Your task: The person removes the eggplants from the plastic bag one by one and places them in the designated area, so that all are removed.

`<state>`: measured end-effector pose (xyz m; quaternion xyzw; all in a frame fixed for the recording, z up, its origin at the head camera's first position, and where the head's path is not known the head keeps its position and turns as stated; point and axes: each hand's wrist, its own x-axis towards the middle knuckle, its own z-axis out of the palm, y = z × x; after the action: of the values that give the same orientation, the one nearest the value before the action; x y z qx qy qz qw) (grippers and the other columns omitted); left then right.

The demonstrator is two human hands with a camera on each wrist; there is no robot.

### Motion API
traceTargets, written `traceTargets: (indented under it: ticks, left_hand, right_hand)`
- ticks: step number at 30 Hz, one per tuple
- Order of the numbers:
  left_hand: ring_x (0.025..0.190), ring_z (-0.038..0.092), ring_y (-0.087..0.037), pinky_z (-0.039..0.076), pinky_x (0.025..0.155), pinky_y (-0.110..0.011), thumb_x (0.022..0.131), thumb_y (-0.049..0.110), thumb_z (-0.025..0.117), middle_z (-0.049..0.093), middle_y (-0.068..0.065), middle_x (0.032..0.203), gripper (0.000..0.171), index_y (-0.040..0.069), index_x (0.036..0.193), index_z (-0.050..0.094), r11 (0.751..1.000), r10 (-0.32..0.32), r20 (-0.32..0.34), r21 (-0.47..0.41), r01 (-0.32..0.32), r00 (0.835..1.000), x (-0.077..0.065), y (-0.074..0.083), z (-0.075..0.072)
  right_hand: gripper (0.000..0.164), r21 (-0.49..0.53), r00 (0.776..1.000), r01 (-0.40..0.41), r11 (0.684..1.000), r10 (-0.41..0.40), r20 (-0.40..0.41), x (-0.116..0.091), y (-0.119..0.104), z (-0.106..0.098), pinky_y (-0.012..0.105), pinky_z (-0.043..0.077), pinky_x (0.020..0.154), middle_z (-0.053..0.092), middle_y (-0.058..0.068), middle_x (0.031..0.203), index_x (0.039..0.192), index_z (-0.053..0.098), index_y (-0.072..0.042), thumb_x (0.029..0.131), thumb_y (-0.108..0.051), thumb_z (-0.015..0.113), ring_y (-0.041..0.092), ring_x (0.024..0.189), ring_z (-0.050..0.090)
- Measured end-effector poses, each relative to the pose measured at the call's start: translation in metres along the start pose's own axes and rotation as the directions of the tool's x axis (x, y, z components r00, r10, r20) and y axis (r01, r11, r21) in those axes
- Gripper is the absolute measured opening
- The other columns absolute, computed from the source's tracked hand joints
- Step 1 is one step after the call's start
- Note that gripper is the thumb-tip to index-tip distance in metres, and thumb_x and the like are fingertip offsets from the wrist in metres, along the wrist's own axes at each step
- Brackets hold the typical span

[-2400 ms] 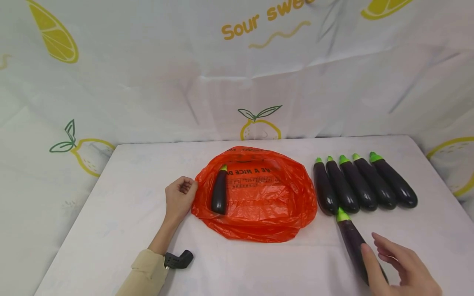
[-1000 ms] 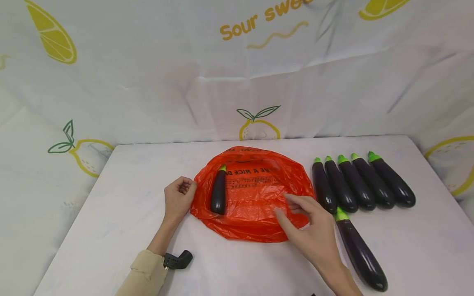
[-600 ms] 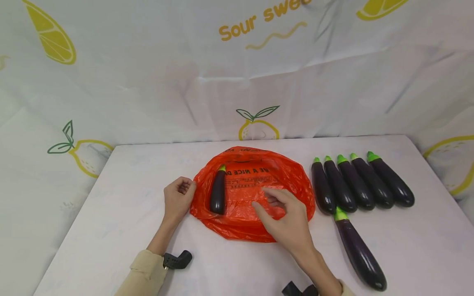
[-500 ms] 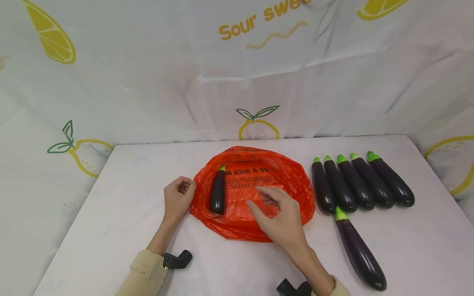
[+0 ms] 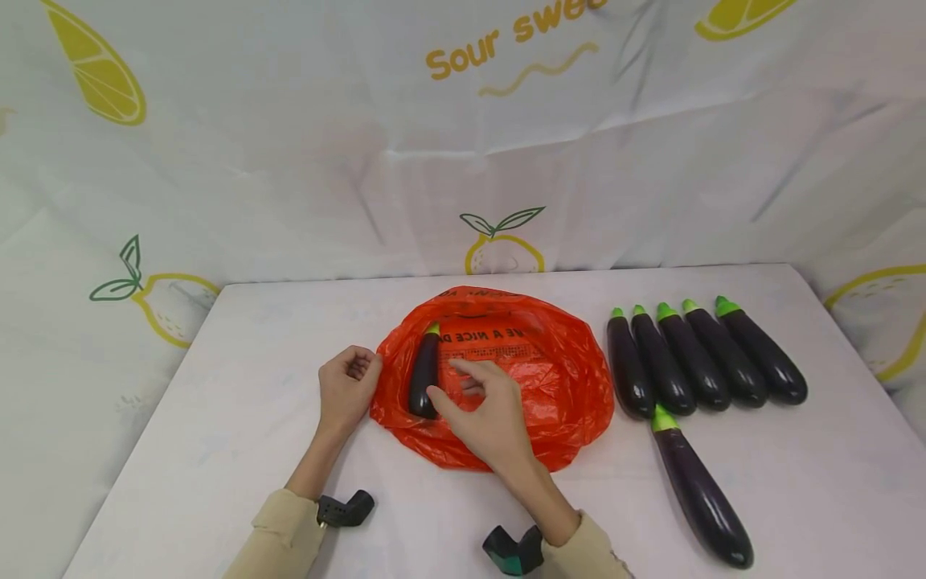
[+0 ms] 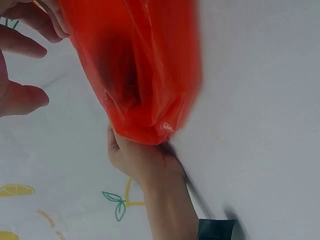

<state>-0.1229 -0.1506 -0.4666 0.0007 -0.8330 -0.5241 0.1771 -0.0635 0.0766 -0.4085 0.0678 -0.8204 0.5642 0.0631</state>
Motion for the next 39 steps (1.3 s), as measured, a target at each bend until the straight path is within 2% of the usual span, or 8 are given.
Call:
traceTargets:
  ticks: [5, 14, 20, 25, 32, 39]
  left_hand:
    - [0.062, 0.052, -0.013, 0.046, 0.058, -0.017, 0.092, 0.011, 0.068, 0.061, -0.01, 0.067, 0.013, 0.003, 0.083, 0.07, 1.0, 0.007, 0.0, -0.01, -0.007, 1.0, 0.0, 0.0, 0.0]
    - [0.062, 0.053, -0.012, 0.046, 0.059, -0.016, 0.093, 0.012, 0.07, 0.063, -0.01, 0.069, 0.013, 0.002, 0.086, 0.072, 1.0, 0.008, 0.003, 0.0, -0.008, 1.0, 0.0, -0.001, 0.0]
    - [0.061, 0.053, -0.012, 0.046, 0.058, -0.016, 0.094, 0.012, 0.07, 0.063, -0.011, 0.069, 0.013, 0.001, 0.086, 0.072, 1.0, 0.017, 0.006, 0.002, -0.017, 1.0, 0.0, -0.002, 0.0]
    - [0.061, 0.053, -0.011, 0.046, 0.058, -0.016, 0.093, 0.012, 0.07, 0.063, -0.011, 0.069, 0.013, 0.001, 0.086, 0.072, 0.999, 0.033, 0.005, 0.001, -0.033, 0.999, 0.0, -0.001, 0.001]
    - [0.061, 0.053, -0.013, 0.047, 0.058, -0.016, 0.094, 0.012, 0.069, 0.063, -0.011, 0.069, 0.013, 0.001, 0.087, 0.071, 0.999, 0.034, 0.012, 0.002, -0.034, 0.999, 0.001, -0.002, 0.001]
    - [0.06, 0.052, -0.01, 0.045, 0.057, -0.017, 0.092, 0.01, 0.069, 0.062, -0.01, 0.067, 0.012, 0.001, 0.084, 0.071, 0.999, 0.035, 0.006, -0.01, -0.035, 0.999, 0.001, -0.003, 0.001]
  right_hand:
    - [0.047, -0.007, 0.999, -0.049, 0.999, 0.049, 0.011, 0.004, -0.001, 0.014, 0.043, 0.062, 0.085, 0.072, 0.018, 0.114, 0.123, 0.071, 0.0, 0.082, -0.017, 0.085, 0.029, 0.093, 0.072]
    - [0.052, -0.035, 0.998, -0.066, 0.997, 0.065, -0.02, 0.007, 0.004, 0.03, 0.041, 0.062, 0.082, 0.07, 0.02, 0.117, 0.125, 0.07, 0.002, 0.083, -0.023, 0.085, 0.028, 0.091, 0.072]
    - [0.055, -0.077, 0.997, -0.074, 0.994, 0.073, -0.021, 0.008, 0.005, 0.038, 0.04, 0.063, 0.078, 0.07, 0.019, 0.109, 0.126, 0.068, 0.004, 0.083, -0.026, 0.085, 0.026, 0.087, 0.072]
    - [0.059, -0.093, 0.997, -0.074, 0.993, 0.073, -0.006, 0.008, 0.006, 0.042, 0.034, 0.063, 0.071, 0.069, 0.018, 0.101, 0.127, 0.067, 0.006, 0.082, -0.027, 0.085, 0.023, 0.08, 0.072]
    - [0.057, -0.059, 0.996, -0.086, 0.995, 0.087, 0.007, 0.008, 0.009, 0.045, 0.03, 0.062, 0.068, 0.07, 0.02, 0.102, 0.129, 0.064, 0.008, 0.083, -0.02, 0.083, 0.021, 0.075, 0.073]
    - [0.055, -0.041, 0.992, -0.124, 0.991, 0.125, 0.025, 0.006, 0.007, 0.035, 0.024, 0.06, 0.066, 0.07, 0.02, 0.1, 0.131, 0.064, 0.006, 0.082, -0.013, 0.079, 0.016, 0.071, 0.068]
